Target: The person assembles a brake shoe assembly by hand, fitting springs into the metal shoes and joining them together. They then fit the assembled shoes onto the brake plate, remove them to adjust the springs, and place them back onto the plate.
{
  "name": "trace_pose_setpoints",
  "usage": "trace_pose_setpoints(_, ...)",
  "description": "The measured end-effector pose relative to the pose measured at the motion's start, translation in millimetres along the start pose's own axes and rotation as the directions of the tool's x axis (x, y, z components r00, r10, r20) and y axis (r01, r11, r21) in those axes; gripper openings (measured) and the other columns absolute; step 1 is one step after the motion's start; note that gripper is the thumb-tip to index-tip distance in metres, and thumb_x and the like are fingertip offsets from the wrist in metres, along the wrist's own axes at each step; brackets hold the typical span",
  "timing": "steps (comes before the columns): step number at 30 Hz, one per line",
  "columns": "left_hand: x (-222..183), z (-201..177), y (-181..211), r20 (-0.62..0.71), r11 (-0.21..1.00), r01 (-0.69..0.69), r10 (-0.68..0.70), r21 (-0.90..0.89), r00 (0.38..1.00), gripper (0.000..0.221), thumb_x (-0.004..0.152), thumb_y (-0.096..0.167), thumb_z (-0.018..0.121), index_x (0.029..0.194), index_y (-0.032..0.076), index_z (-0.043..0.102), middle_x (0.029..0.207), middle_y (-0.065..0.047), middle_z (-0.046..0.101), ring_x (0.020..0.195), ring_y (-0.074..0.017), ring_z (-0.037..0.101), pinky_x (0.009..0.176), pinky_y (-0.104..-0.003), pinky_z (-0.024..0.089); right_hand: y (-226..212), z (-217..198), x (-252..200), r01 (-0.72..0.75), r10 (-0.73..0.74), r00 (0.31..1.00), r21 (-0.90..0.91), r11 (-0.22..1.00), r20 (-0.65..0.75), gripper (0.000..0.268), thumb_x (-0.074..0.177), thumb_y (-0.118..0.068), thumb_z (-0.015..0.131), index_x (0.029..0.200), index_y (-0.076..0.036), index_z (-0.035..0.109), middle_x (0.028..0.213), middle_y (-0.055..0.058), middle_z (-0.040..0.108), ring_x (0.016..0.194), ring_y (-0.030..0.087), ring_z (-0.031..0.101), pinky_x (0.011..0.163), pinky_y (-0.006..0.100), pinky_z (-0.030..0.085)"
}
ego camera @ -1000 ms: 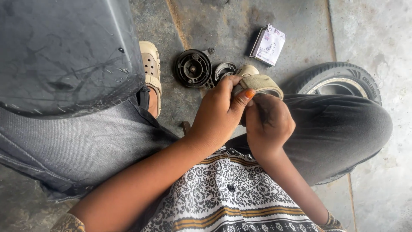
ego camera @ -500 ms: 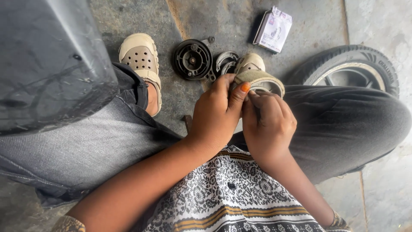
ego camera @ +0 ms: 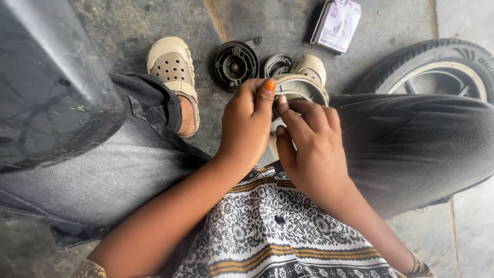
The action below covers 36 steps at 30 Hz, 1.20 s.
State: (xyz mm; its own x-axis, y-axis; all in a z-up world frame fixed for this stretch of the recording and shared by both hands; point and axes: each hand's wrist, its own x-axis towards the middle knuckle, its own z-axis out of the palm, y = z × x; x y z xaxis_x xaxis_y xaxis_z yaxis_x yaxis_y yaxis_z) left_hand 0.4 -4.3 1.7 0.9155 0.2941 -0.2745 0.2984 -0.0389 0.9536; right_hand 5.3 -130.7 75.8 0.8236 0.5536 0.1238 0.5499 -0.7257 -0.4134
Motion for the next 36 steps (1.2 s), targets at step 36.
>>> trace_pose_setpoints(36, 10, 3, -10, 0.331, 0.901, 0.292, -0.183, -0.321, 0.926, 0.056, 0.102, 0.054, 0.053, 0.105, 0.001, 0.067, 0.084, -0.004, 0.066, 0.073, -0.0093, 0.062, 0.063, -0.025, 0.052, 60, 17, 6, -0.549, 0.489, 0.797, 0.762, 0.344, 0.354, 0.045, 0.092, -0.010, 0.077, 0.131, 0.008, 0.064, 0.102, 0.009, 0.071, 0.081, 0.010, 0.065, 0.073, 0.023, 0.055)
